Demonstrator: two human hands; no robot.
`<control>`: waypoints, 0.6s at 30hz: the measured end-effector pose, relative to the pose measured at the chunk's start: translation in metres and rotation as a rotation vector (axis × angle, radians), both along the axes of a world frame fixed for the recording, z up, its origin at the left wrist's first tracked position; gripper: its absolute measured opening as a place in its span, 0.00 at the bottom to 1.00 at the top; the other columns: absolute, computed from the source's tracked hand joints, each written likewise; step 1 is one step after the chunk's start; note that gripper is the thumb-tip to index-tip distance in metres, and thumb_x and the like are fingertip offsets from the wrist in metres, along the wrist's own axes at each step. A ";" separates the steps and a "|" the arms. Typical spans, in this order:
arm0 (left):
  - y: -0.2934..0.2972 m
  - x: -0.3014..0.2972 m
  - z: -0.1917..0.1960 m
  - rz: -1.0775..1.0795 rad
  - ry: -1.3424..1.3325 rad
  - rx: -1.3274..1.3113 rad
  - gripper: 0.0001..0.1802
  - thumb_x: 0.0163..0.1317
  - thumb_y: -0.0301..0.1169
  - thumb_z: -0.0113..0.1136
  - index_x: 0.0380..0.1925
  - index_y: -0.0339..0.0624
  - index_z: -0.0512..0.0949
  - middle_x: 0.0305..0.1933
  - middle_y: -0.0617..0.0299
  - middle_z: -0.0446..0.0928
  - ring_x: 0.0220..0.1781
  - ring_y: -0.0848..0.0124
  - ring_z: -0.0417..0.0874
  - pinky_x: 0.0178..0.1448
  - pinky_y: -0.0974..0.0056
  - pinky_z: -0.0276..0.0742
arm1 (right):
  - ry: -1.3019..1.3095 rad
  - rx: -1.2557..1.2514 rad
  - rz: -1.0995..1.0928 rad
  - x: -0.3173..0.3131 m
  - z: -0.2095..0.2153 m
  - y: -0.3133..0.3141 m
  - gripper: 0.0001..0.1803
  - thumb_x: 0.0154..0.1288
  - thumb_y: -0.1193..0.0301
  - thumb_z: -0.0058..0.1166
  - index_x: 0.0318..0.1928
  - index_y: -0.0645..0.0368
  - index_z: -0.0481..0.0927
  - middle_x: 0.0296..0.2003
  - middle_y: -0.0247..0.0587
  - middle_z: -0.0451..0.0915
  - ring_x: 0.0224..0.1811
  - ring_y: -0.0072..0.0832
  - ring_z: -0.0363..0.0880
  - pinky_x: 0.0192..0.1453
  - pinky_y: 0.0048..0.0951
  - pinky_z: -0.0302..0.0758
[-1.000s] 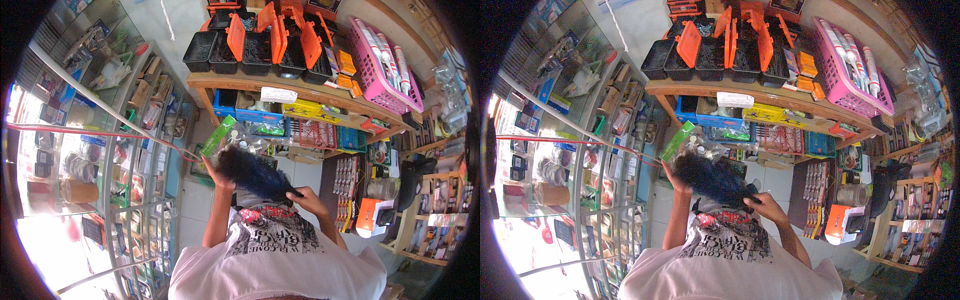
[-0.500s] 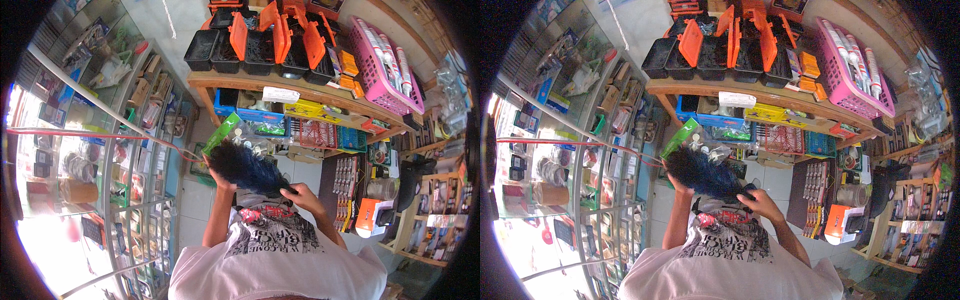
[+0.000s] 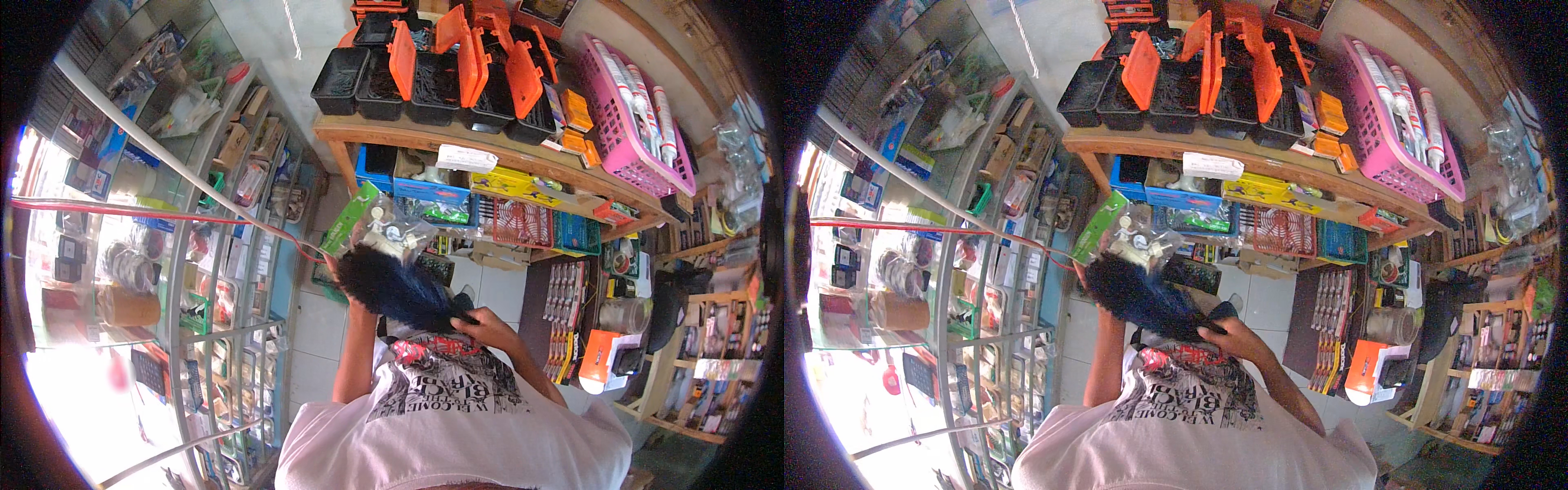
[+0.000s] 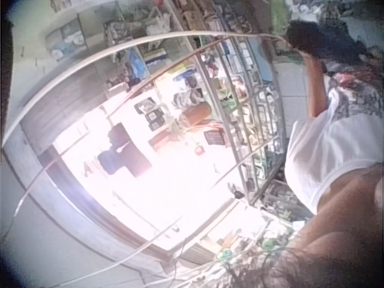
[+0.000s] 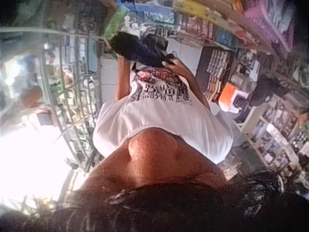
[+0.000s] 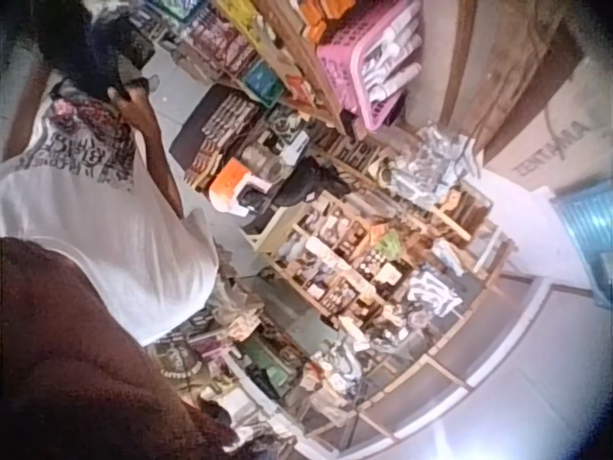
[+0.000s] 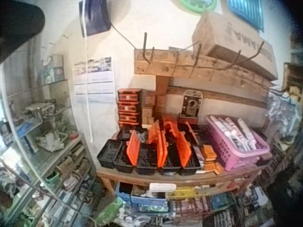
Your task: The person cleans a packaged item and its shelf space using a duster.
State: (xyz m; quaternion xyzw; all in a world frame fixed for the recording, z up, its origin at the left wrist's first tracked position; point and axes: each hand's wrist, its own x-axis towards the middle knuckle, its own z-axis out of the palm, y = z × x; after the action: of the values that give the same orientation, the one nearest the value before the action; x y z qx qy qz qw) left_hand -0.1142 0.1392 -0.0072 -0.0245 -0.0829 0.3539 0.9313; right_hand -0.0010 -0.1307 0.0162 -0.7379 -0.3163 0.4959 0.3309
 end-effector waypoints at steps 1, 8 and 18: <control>0.004 -0.003 0.005 0.006 0.073 0.036 0.46 0.67 0.67 0.39 0.73 0.45 0.62 0.72 0.52 0.66 0.71 0.52 0.67 0.74 0.37 0.58 | -0.003 -0.020 0.013 0.003 -0.003 -0.007 0.26 0.71 0.50 0.57 0.41 0.66 0.83 0.28 0.42 0.82 0.32 0.26 0.76 0.41 0.34 0.75; 0.015 -0.005 0.007 -0.013 0.390 -0.007 0.49 0.65 0.71 0.38 0.75 0.48 0.60 0.73 0.51 0.64 0.72 0.53 0.66 0.76 0.46 0.60 | -0.041 0.026 -0.114 0.017 -0.008 -0.035 0.28 0.71 0.50 0.59 0.34 0.69 0.81 0.20 0.29 0.72 0.27 0.19 0.66 0.32 0.29 0.68; 0.009 0.004 0.011 -0.140 0.121 -0.162 0.46 0.68 0.69 0.37 0.74 0.47 0.61 0.75 0.48 0.63 0.75 0.51 0.63 0.78 0.46 0.57 | -0.089 0.146 -0.251 0.027 -0.010 -0.037 0.27 0.69 0.56 0.63 0.24 0.68 0.73 0.19 0.24 0.63 0.25 0.18 0.59 0.27 0.29 0.62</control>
State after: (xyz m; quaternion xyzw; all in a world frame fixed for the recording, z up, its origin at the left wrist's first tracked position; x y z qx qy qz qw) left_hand -0.1098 0.1484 0.0043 -0.0842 0.0043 0.2946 0.9519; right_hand 0.0265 -0.1679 0.0065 -0.7669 -0.2712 0.3932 0.4287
